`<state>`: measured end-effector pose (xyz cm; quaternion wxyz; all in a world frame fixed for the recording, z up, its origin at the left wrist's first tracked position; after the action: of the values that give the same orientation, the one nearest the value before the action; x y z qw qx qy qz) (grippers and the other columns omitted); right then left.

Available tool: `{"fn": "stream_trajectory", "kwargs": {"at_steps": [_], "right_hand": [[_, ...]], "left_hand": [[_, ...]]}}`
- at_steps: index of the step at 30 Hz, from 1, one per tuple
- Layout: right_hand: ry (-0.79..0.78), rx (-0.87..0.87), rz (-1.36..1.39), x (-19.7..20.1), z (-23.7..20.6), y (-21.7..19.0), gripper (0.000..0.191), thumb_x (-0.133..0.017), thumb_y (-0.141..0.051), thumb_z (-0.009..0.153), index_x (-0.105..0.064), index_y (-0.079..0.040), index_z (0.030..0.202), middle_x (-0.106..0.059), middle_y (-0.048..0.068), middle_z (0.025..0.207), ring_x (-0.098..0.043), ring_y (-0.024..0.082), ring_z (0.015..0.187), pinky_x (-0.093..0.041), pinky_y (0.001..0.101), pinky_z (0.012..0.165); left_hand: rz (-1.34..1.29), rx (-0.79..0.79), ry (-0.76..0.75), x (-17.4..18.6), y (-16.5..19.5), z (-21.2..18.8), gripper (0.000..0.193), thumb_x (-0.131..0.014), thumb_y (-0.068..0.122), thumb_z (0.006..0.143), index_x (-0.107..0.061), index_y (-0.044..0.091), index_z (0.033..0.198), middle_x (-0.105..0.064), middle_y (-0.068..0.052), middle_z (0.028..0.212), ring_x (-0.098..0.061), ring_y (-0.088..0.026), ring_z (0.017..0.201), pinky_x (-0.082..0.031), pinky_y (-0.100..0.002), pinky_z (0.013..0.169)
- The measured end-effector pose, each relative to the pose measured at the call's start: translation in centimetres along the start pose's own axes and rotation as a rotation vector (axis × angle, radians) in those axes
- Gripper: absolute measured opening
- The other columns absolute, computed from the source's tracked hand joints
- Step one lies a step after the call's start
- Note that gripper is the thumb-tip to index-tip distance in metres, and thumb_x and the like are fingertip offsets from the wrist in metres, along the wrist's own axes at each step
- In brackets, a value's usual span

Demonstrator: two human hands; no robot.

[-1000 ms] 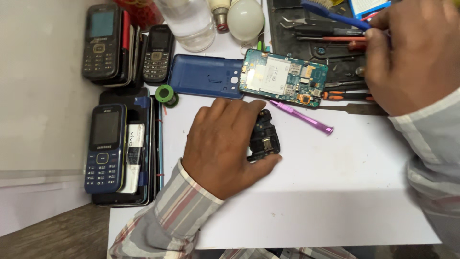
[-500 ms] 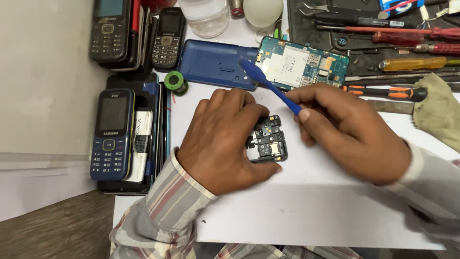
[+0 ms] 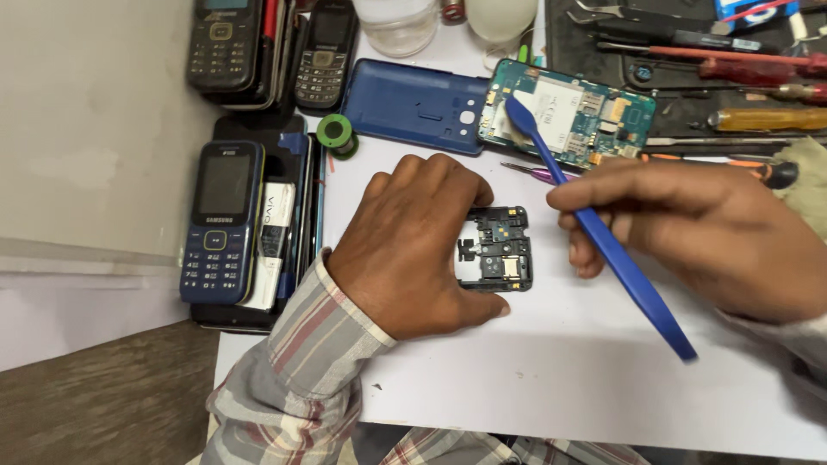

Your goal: The person pries open the back cover of a mobile phone using a small screwdriver, works around the edges, removes the cover and internal frame, separates the motherboard from the housing, and brushes the internal frame with a brush.

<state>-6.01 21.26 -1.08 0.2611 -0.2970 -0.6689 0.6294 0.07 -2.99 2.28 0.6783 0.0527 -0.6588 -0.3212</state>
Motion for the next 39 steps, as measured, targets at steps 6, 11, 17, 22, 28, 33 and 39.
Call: {"fn": "stream_trajectory", "kwargs": {"at_steps": [6,11,17,22,28,33,39], "right_hand": [[-0.006,0.164,-0.443,0.4,-1.8,1.5,0.034,-0.072,-0.006,0.087,-0.064,0.003,0.118,-0.062,0.011,0.108,-0.065,0.018,0.098,-0.056,0.03,0.087],[0.26,0.064,-0.391,3.0,-2.5,2.9,0.032,-0.06,-0.006,0.101,-0.064,0.006,0.13,-0.07,0.011,0.091,-0.066,0.014,0.08,-0.056,0.0295,0.074],[0.21,0.014,-0.544,4.1,-2.3,2.9,0.023,-0.056,-0.005,0.101,-0.074,0.006,0.112,-0.069,0.012,0.09,-0.067,0.014,0.074,-0.06,0.0291,0.067],[0.332,-0.096,-0.481,3.7,-1.8,3.0,0.023,-0.057,-0.006,0.102,-0.073,0.006,0.113,-0.071,0.015,0.091,-0.075,0.018,0.076,-0.063,0.0318,0.073],[0.364,-0.118,-0.409,3.0,-1.0,2.5,0.024,-0.055,-0.005,0.103,-0.072,0.007,0.114,-0.071,0.017,0.095,-0.077,0.02,0.08,-0.065,0.0332,0.074],[0.378,-0.141,-0.386,2.4,-1.0,2.5,0.024,-0.055,-0.006,0.102,-0.07,0.007,0.115,-0.074,0.017,0.1,-0.079,0.021,0.086,-0.062,0.0346,0.077],[0.316,-0.165,-0.408,3.1,-1.6,2.7,0.021,-0.055,-0.005,0.102,-0.069,0.007,0.112,-0.074,0.018,0.1,-0.077,0.022,0.087,-0.062,0.0346,0.077]], "left_hand": [[-0.013,0.006,0.003,-0.3,-0.6,0.8,0.086,-0.094,0.042,0.052,-0.057,0.004,0.12,-0.058,-0.011,0.108,-0.054,-0.032,0.105,-0.04,-0.045,0.088],[0.004,0.029,-0.037,-0.8,-1.0,1.7,0.085,-0.093,0.041,0.055,-0.055,0.003,0.121,-0.057,-0.012,0.109,-0.054,-0.031,0.105,-0.04,-0.044,0.09],[-0.028,0.032,-0.01,-0.9,-1.2,2.2,0.068,-0.092,0.035,0.057,-0.062,0.007,0.11,-0.057,-0.009,0.106,-0.054,-0.03,0.104,-0.042,-0.043,0.088],[-0.024,0.016,0.0,-1.0,-1.4,2.5,0.063,-0.092,0.035,0.057,-0.064,0.007,0.106,-0.056,-0.009,0.104,-0.054,-0.03,0.102,-0.041,-0.044,0.087],[-0.014,0.025,-0.014,-1.1,-1.7,2.7,0.064,-0.092,0.035,0.058,-0.064,0.006,0.108,-0.057,-0.01,0.103,-0.054,-0.03,0.101,-0.042,-0.044,0.087],[-0.017,0.015,-0.007,-1.2,-1.7,2.7,0.065,-0.092,0.037,0.057,-0.065,0.006,0.108,-0.058,-0.009,0.103,-0.054,-0.03,0.101,-0.042,-0.044,0.087],[-0.021,0.013,-0.005,-1.3,-1.6,2.6,0.068,-0.093,0.038,0.057,-0.065,0.005,0.109,-0.058,-0.01,0.102,-0.055,-0.03,0.1,-0.042,-0.044,0.087]]}}
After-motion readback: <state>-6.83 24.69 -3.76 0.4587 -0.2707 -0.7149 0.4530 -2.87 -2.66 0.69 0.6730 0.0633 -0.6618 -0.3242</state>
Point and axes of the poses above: each hand's wrist, its own z-axis towards the middle knuckle, its own x-axis out of the back of the hand, y = z × x, the point moved 3 cm from there along z, towards the middle knuckle
